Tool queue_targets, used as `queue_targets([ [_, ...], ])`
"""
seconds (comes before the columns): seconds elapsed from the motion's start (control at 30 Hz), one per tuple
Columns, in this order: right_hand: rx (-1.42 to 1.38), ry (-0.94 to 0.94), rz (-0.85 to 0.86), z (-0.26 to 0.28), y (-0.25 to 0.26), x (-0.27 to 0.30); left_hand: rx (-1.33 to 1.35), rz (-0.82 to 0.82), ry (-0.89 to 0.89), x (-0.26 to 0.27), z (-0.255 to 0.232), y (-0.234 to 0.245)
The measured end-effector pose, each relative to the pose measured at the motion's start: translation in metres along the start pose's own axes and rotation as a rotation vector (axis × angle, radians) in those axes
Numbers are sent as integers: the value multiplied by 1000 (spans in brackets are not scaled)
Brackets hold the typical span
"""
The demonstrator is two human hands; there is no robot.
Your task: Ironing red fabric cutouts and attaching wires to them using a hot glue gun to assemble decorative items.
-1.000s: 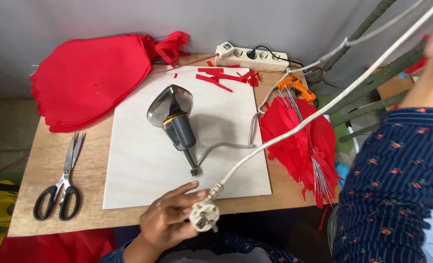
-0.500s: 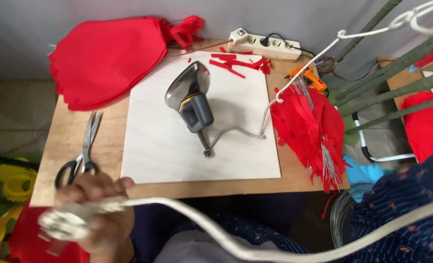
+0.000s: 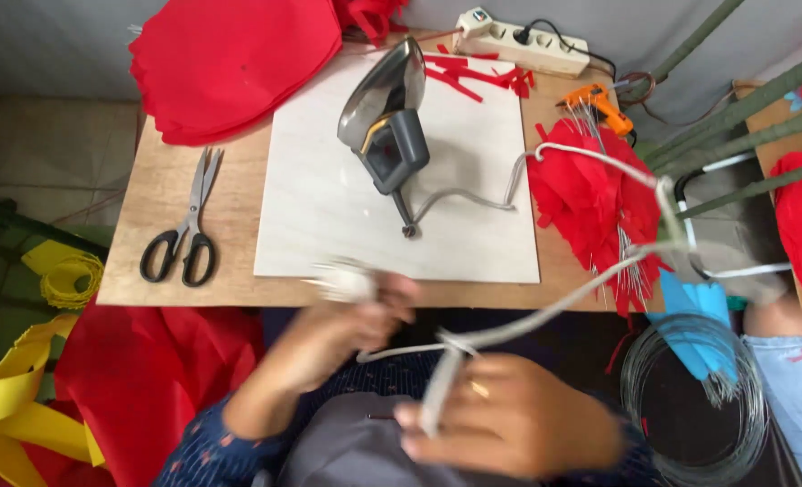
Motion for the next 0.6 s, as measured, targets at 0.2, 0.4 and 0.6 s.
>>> queue_targets([
  [0.2,103,-156,8,-5,-89,14,-780,424,382,-30,53,-27],
  [0.4,-274,-258,-145,-7,-43,77,-992,408,-12,-42,63,-8],
  [0.6,486,-1512,-373,-40,-57,216,-1312,317,-179,-38,44,11],
])
Point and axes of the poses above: each hand's wrist, its own x-axis away from the middle knuckle, its own y-axis out of the back of the hand, z = x × y, the point moved 2 cm from there along -x, towards the middle knuckle, and after that the axes turned 12 degrees about x, right-handed, at the moved point
